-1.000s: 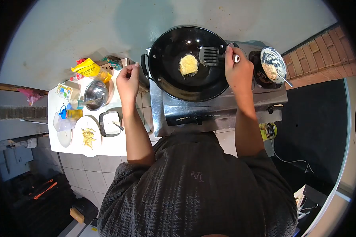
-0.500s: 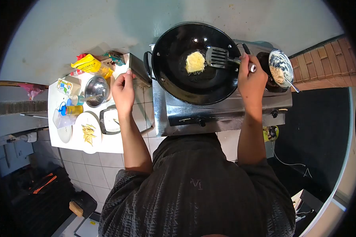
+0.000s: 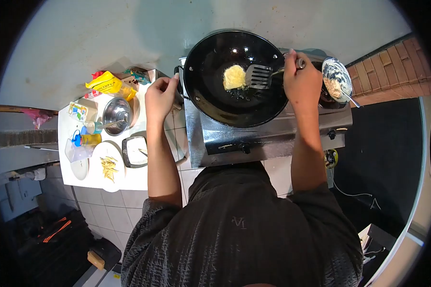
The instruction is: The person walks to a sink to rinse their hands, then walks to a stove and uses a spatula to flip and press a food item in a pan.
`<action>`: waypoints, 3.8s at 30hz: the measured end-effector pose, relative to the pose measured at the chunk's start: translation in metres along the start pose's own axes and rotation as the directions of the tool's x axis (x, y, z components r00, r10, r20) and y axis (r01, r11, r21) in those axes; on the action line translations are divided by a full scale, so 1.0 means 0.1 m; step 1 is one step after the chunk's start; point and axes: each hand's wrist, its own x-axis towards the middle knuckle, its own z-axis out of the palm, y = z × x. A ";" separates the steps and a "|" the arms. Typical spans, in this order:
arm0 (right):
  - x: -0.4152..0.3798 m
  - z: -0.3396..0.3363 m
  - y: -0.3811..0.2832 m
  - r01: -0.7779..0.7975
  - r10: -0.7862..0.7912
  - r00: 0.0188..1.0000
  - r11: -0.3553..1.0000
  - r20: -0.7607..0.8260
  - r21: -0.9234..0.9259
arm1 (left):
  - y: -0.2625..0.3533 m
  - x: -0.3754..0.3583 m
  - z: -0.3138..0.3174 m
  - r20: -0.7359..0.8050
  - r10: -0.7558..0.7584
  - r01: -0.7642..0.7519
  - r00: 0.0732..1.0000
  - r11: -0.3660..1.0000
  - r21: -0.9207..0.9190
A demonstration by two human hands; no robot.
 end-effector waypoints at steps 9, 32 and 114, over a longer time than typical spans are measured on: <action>0.02 0.05 -0.05 0.048 -0.047 0.999 0.995 0.015 -0.088 | -0.03 0.04 0.03 0.019 0.019 -0.019 1.000 0.999 -0.027; 0.04 0.15 0.05 0.156 -0.159 0.987 0.985 -0.031 -0.078 | 0.04 -0.05 0.02 -0.028 -0.021 0.022 0.999 0.999 0.024; -0.06 0.10 0.04 0.080 -0.082 0.997 0.989 -0.012 -0.126 | 0.09 -0.30 -0.01 -0.145 0.047 -0.054 0.988 0.998 -0.042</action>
